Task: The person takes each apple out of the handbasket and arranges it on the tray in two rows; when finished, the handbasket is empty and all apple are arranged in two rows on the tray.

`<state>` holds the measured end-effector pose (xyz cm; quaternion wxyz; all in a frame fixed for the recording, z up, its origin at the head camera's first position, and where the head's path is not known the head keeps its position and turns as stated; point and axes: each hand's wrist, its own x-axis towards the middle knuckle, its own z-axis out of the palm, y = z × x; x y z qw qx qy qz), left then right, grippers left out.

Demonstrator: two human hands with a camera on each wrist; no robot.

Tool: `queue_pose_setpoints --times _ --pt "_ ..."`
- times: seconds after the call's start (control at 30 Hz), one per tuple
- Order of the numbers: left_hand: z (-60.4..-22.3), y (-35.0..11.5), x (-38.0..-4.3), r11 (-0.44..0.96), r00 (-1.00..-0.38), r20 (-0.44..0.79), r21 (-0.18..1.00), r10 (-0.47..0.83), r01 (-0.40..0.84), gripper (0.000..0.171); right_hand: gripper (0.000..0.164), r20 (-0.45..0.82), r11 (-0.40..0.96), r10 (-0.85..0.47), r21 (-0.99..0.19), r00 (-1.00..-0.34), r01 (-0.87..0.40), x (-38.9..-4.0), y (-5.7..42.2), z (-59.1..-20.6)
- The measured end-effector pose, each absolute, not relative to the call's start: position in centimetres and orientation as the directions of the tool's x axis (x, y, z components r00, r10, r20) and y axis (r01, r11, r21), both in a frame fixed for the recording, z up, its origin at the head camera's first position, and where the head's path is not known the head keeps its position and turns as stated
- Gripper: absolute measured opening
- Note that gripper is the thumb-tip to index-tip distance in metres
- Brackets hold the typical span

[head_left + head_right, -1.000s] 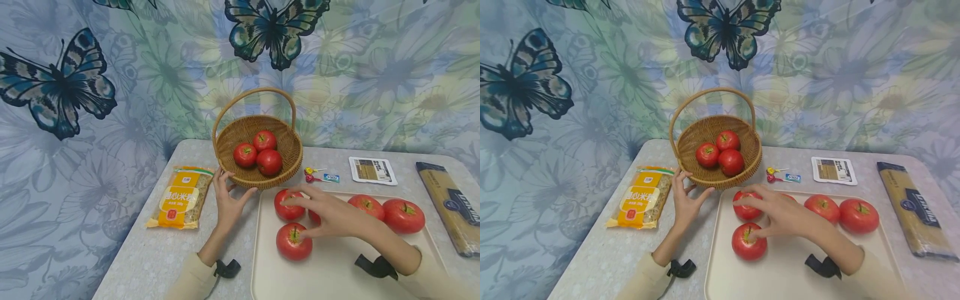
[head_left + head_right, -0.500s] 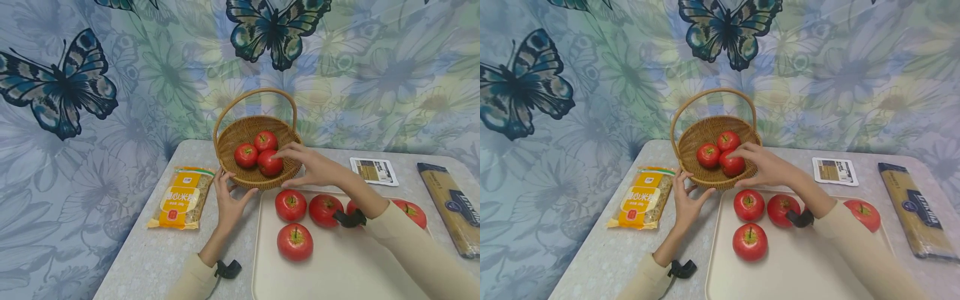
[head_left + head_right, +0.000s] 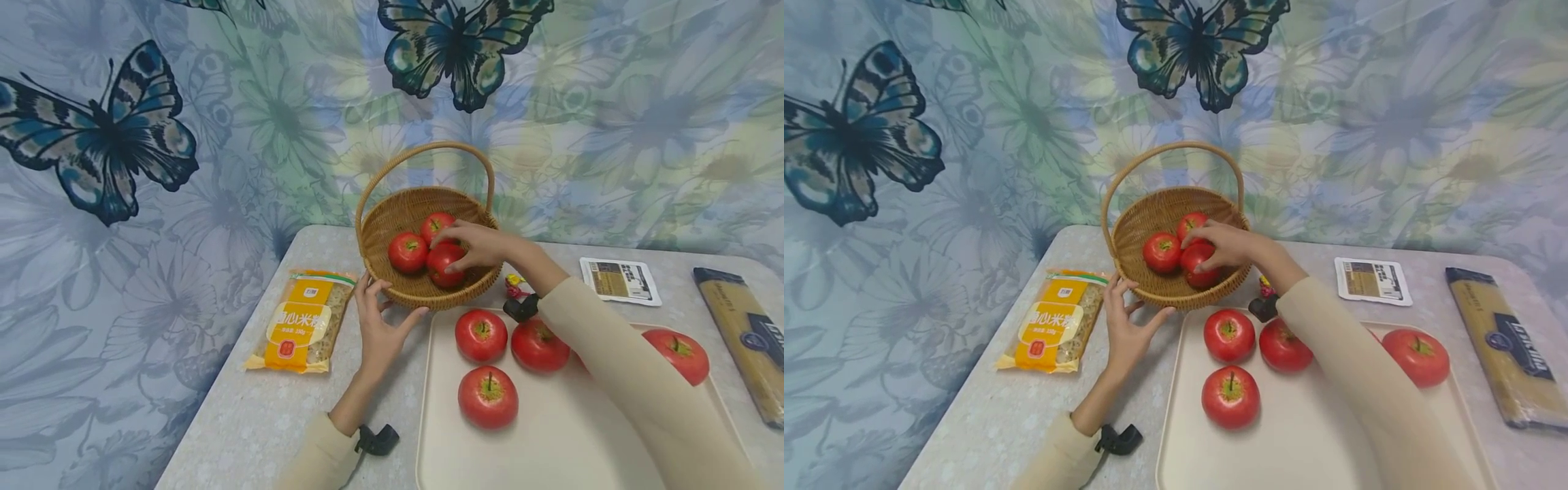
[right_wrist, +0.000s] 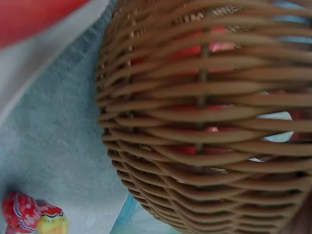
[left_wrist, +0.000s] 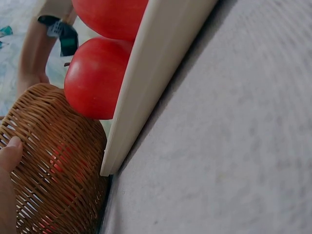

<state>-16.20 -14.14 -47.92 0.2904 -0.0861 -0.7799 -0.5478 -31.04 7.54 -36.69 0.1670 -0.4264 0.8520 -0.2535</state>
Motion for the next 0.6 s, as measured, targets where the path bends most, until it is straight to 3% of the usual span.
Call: queue_pose_setpoints --times 0.23,0.6 --pt "-47.7 -14.2 -16.2 0.402 -0.813 0.556 0.794 -0.174 0.457 0.068 0.053 -0.226 0.586 -0.798 -0.512 -0.559 -0.628 -31.4 6.2 -37.3" --pt "-47.8 -14.2 -16.1 0.419 -0.813 0.557 0.787 -0.167 0.453 0.069 0.048 -0.163 0.569 -0.795 -0.533 -0.584 -0.626 -31.4 6.2 -37.9"
